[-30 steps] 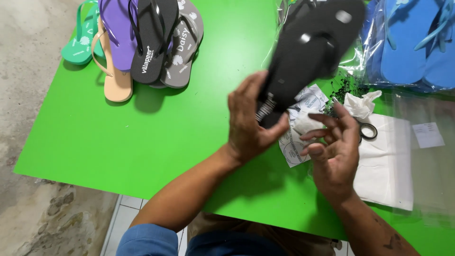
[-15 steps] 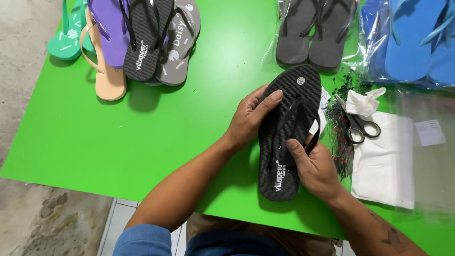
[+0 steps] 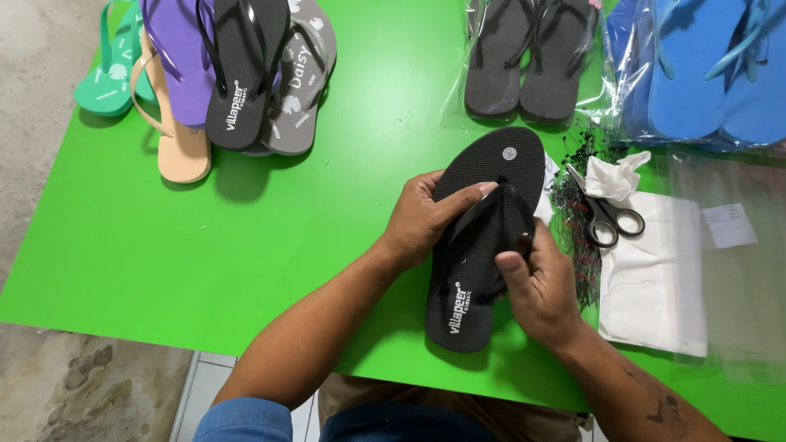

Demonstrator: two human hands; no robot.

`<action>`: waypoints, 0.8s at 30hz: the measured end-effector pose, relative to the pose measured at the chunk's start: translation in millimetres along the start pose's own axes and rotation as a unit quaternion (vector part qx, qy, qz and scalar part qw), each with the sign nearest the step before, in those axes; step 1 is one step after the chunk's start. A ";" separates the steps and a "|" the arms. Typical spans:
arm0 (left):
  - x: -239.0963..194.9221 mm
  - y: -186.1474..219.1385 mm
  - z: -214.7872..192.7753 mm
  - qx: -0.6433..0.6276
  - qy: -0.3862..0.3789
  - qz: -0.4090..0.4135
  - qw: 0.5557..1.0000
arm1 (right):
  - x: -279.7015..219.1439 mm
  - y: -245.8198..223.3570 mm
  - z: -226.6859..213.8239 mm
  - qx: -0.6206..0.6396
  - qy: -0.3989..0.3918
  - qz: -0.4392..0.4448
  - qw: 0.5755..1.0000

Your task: Cleaning flip-flops with a wipe, attaching decorative flower ornaments to the straps, and packaging the finished product in plastic bags.

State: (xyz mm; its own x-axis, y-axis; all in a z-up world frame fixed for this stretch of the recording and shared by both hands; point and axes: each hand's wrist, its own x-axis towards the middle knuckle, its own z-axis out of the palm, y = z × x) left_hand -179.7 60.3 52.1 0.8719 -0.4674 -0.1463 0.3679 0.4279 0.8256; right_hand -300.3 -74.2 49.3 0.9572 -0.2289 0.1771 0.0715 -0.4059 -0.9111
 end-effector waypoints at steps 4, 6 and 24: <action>-3.6 10.8 9.5 0.029 0.024 0.002 0.999 | 0.3 8.2 -4.6 0.011 0.097 -0.071 0.993; -1.6 11.1 8.9 0.037 0.053 0.010 0.998 | 1.9 14.6 -9.7 -0.012 0.152 -0.174 0.973; -5.1 22.9 -8.0 0.135 0.097 0.073 0.983 | 4.3 -20.8 -11.9 -0.285 0.009 -0.355 0.890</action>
State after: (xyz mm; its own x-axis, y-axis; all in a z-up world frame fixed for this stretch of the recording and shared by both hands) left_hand -173.1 78.7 67.4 0.9639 -0.2490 -0.0944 0.1574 0.2467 0.9562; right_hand -301.0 -77.3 73.4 0.7222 0.2532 0.6437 0.4984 -0.8357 -0.2305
